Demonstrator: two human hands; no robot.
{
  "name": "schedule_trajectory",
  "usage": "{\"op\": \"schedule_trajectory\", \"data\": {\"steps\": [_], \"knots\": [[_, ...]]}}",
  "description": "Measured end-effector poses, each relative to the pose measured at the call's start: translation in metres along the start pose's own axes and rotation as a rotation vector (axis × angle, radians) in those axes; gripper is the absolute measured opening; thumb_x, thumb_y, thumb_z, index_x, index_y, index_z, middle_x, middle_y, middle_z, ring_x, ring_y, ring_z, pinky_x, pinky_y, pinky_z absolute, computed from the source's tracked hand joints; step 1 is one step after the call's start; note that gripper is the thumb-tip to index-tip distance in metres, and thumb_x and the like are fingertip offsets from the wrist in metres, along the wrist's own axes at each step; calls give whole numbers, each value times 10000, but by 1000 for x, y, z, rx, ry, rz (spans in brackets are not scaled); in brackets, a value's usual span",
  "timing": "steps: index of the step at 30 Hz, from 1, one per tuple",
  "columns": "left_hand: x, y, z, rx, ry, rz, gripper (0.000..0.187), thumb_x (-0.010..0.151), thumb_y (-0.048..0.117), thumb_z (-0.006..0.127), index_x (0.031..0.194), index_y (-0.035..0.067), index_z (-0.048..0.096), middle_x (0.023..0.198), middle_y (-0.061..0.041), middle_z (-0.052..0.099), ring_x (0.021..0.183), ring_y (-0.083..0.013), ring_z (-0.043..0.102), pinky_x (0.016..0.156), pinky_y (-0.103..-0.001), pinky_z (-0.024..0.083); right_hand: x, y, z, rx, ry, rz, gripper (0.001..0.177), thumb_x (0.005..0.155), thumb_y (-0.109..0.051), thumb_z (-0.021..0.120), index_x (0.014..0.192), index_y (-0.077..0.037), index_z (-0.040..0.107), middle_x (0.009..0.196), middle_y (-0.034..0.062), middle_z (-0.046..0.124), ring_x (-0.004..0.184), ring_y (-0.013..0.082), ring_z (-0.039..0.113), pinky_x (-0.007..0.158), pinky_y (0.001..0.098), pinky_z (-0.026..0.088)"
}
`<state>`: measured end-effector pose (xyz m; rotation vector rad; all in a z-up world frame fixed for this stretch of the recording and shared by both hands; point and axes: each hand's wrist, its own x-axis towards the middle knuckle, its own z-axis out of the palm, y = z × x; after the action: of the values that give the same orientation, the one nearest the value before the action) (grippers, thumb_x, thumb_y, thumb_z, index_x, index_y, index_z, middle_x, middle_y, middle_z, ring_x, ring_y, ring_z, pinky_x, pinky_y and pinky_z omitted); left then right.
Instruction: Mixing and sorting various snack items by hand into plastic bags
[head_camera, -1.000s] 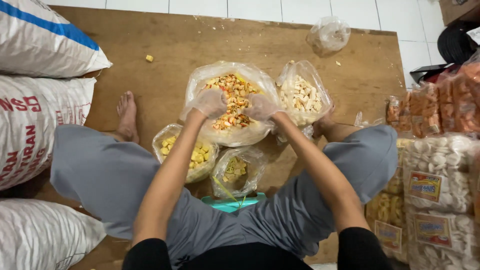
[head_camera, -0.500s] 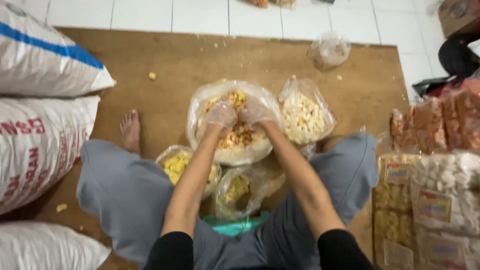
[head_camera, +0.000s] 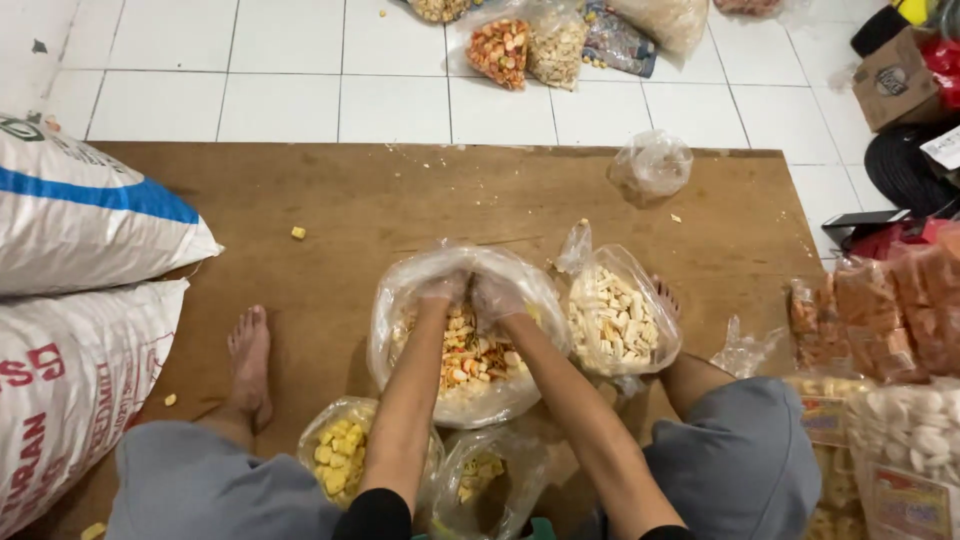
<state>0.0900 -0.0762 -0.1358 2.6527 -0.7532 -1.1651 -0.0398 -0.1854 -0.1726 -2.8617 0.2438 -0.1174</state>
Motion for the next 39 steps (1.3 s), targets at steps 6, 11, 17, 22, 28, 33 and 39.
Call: {"op": "schedule_trajectory", "data": {"steps": [6, 11, 17, 22, 28, 33, 39], "knots": [[-17, -8, -7, 56, -45, 73, 638, 993, 544, 226, 1398, 256, 627, 1517, 2, 559, 1443, -220, 478, 1257, -400, 291, -6, -52, -24, -85, 445, 255, 306, 992, -114, 548, 836, 101, 700, 709, 261, 650, 861, 474, 682, 658, 651, 545], [-189, 31, -88, 155, -35, 180, 477, 977, 317, 382, 1201, 142, 765, 1290, -88, 725, 1309, -262, 622, 1137, -400, 476, -25, -20, -19, 14, -266, 236, 681, 875, -411, 606, 1431, -23, 545, 1431, 163, 611, 1390, 324, 525, 1201, 433, 401], [-42, -31, 17, 44, 503, 335, 375, 918, 482, 565, 821, 179, 764, 789, -66, 751, 947, -237, 759, 818, -334, 593, -38, -88, -121, -85, -253, 277, 648, 804, -312, 679, 1383, -62, 533, 1304, 130, 674, 1278, 322, 611, 1087, 432, 511], [-105, -9, -13, -324, 292, 140, 364, 826, 314, 637, 1173, 297, 746, 1157, -60, 745, 1195, -286, 672, 1006, -391, 539, -40, -81, -128, 52, -208, 343, 547, 799, -322, 647, 1328, -208, 572, 1214, 20, 693, 1192, 230, 643, 1025, 377, 537], [-169, -15, -36, -399, 249, 163, 325, 757, 369, 670, 1059, 351, 791, 1008, -50, 769, 1002, -272, 732, 887, -412, 592, -61, -66, -128, 271, -124, 466, 462, 790, -341, 593, 1234, -459, 640, 1060, -169, 728, 1044, 73, 700, 921, 284, 583], [-241, -7, -89, -305, 209, 332, 407, 745, 255, 640, 1115, 248, 812, 1176, -145, 751, 1208, -385, 646, 1043, -471, 523, -73, -36, -132, 322, -128, 443, 485, 794, -491, 714, 1273, -436, 662, 1129, -42, 755, 1111, 257, 701, 973, 417, 565], [-245, -17, -64, -94, 184, 434, 388, 725, 244, 683, 1089, 191, 806, 1158, -139, 758, 1201, -382, 653, 1076, -492, 503, -91, -79, -209, 348, -289, 220, 384, 858, -448, 691, 1186, -253, 721, 966, -3, 786, 987, 219, 746, 863, 394, 593]]}}
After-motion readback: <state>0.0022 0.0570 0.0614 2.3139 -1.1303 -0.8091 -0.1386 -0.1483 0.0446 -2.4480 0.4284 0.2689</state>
